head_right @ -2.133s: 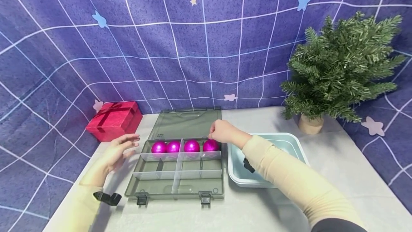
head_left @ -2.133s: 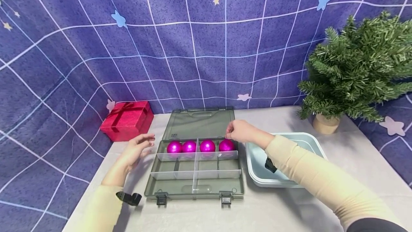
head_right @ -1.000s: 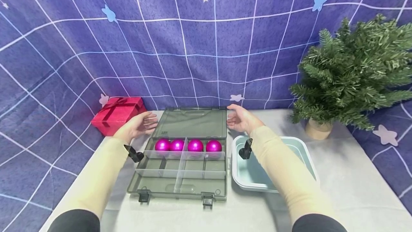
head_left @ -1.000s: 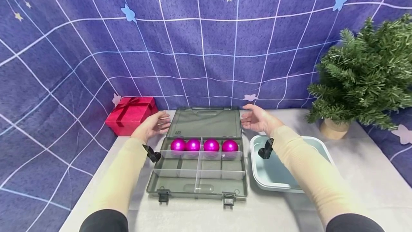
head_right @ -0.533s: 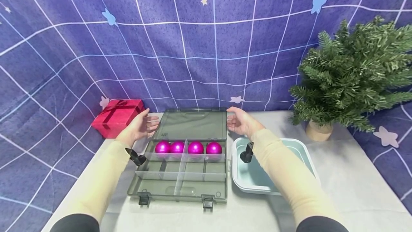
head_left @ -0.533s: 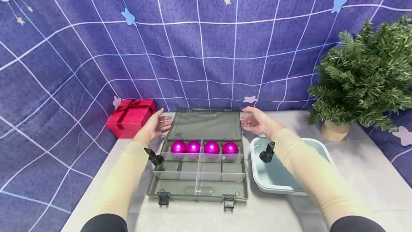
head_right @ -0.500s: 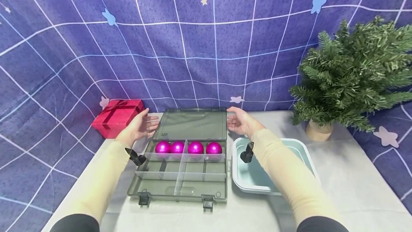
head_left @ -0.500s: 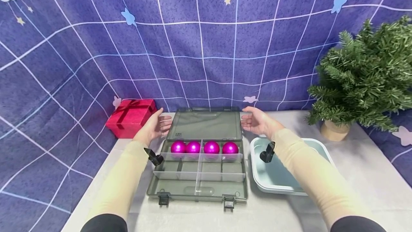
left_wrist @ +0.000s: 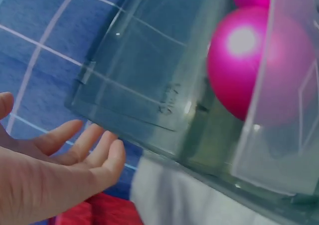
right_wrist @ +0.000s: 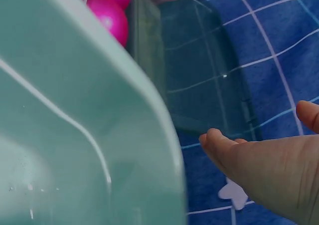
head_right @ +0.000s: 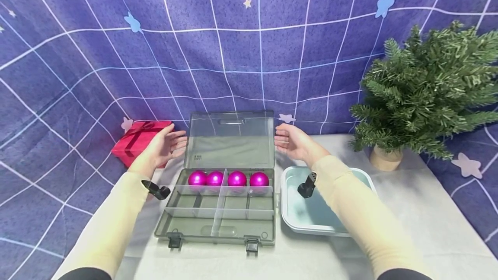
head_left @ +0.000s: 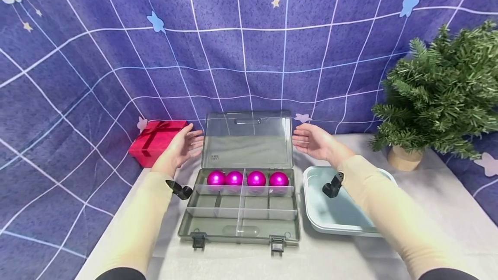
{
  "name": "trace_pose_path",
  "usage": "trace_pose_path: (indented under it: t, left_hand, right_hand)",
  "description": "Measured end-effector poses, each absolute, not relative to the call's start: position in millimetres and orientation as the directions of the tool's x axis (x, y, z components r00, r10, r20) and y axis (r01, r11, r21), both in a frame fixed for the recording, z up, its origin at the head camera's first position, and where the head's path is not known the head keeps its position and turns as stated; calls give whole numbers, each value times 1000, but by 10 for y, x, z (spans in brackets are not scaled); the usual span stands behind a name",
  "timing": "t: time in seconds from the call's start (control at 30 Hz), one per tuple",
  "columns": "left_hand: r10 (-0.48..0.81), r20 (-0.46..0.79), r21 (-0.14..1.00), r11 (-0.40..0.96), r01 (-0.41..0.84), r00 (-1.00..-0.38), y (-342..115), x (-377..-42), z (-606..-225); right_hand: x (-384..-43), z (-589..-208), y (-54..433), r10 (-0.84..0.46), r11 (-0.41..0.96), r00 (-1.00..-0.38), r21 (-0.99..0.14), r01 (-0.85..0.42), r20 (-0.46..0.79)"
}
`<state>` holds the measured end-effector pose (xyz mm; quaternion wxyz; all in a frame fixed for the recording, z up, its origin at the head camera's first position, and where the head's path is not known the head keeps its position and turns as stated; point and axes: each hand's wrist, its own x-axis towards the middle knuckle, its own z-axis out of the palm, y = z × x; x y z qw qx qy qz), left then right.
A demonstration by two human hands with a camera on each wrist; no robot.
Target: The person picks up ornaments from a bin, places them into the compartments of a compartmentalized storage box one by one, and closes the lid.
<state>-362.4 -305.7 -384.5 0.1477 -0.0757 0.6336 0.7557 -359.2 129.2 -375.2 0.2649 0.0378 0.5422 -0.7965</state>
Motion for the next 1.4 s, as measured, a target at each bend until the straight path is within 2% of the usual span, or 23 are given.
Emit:
trace_pose_path:
  t: [0.3,0.6,0.87,1.07,1.4]
  left_hand:
    - [113,-245,967,-39,-250,-963,-3115,-3335,-3564]
    - [115,-130,990,75,-122,-985,-3204,-3026,-3365]
    - [154,-103,995,-1,-104,-983,-3282,-2775,-3253]
    - [188,-82,996,31,-78,-979,-3302,-2591,-3240]
    - [321,65,998,-45,53,-945,-3375,-2280,-3396]
  right_hand:
    - [-3326,-3519,1384,-435,-254,-866,-889,382,-247]
    - [-2978,-3380,1450,-461,-226,-877,-938,263,-135]
    - [-2659,-3311,1468,-464,-208,-880,-952,223,-105]
    - [-2437,-3329,1501,-493,-219,-864,-946,239,-104]
    - [-2124,-3429,1565,-532,-219,-841,-944,247,-97]
